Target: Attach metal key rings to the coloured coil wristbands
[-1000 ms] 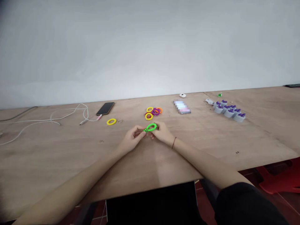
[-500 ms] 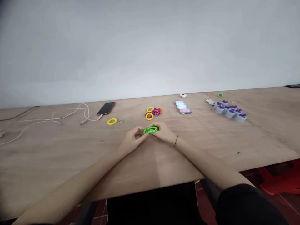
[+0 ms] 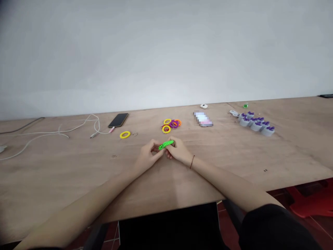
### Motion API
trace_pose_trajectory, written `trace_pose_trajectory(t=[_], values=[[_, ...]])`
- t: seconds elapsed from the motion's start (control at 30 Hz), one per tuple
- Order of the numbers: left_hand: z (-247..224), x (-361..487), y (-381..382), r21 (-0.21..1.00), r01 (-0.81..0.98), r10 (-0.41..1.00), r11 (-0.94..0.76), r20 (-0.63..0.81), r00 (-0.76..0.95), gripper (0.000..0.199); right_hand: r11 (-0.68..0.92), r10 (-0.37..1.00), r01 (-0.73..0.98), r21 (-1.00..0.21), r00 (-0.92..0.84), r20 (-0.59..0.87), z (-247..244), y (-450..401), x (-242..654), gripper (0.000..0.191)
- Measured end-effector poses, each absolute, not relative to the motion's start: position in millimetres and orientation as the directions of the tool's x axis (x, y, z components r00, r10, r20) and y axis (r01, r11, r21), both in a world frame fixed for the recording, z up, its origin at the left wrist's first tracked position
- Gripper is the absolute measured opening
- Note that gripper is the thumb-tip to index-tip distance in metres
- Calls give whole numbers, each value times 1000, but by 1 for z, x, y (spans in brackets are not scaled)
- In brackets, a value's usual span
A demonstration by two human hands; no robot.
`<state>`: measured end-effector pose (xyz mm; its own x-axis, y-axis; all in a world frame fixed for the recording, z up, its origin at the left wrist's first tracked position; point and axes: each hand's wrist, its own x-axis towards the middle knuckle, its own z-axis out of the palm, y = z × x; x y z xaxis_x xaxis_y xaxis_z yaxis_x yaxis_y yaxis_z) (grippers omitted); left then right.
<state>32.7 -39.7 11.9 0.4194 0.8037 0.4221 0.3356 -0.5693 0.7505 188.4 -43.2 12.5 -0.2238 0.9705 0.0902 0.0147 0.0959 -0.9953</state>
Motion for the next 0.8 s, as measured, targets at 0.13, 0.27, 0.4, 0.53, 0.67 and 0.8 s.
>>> trace_pose_trajectory(t=[0.13, 0.27, 0.4, 0.53, 0.67, 0.8], values=[[15, 33, -41, 750, 333, 803, -572, 428, 416, 14, 76, 968, -18, -997, -238, 78, 11, -42, 189, 7], [17, 33, -41, 766, 312, 807, -562, 425, 410, 14, 64, 960, -54, -996, -269, 76, 9, -39, 189, 10], [12, 31, -34, 850, 248, 855, -466, 360, 372, 21, 144, 970, 2, -990, -200, 141, 8, -37, 190, 18], [5, 31, -24, 950, 136, 921, -281, 227, 316, 29, 370, 928, 236, -899, -138, 346, 10, -40, 193, 17], [4, 34, -23, 998, -64, 937, -4, 26, 350, 42, 483, 874, 411, -773, -174, 454, 14, -44, 195, 13], [8, 35, -27, 997, -72, 931, 10, 17, 363, 35, 491, 869, 410, -769, -177, 461, 14, -45, 195, 13]])
